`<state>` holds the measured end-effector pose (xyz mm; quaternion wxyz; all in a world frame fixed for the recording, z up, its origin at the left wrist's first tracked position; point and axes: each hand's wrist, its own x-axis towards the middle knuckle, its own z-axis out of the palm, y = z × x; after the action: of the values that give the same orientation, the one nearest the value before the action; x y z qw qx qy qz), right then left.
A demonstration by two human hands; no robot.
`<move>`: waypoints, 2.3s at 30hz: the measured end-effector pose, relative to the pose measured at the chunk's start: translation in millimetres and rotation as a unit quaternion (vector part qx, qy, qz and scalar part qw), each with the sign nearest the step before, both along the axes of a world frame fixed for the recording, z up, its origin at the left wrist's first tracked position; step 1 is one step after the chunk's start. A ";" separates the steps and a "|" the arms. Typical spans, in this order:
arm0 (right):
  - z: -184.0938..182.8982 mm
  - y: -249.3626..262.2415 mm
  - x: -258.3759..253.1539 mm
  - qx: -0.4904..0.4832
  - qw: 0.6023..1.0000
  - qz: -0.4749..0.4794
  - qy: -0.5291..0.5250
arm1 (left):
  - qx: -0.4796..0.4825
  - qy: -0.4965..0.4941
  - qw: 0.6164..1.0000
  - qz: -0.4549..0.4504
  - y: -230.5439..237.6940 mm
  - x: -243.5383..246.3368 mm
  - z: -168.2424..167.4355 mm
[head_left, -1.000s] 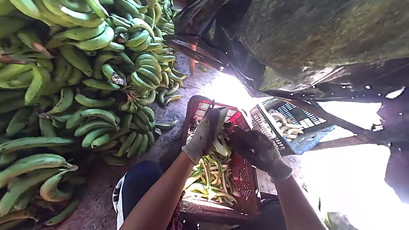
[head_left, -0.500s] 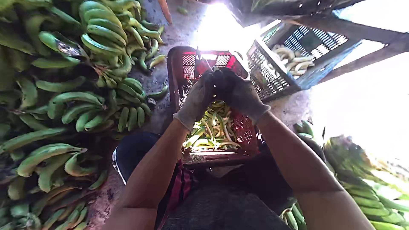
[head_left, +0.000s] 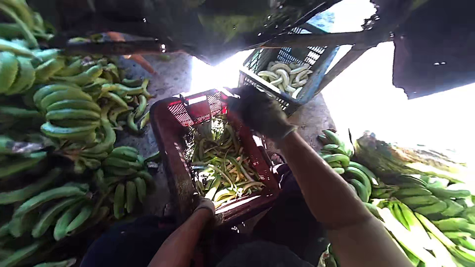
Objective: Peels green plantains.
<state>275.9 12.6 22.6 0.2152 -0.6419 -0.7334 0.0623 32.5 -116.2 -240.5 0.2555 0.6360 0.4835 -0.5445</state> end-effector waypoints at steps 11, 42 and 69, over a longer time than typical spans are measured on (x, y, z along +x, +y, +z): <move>1.9 -9.3 -1.8 -0.345 0.903 0.205 0.152 | -0.052 -0.582 0.623 0.520 87.0 -16.8 182.1; -25.8 -15.1 -74.3 -0.381 0.907 0.050 0.174 | 0.280 -0.786 0.213 0.508 108.6 -43.9 220.1; -22.6 29.8 -38.6 -0.039 0.993 0.097 0.062 | 0.048 -0.759 0.380 0.527 96.3 -37.6 230.8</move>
<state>237.3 42.4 -0.1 0.2279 -0.5707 -0.7742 0.1516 -5.1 -19.8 -9.6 0.7204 0.4117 0.3514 0.4337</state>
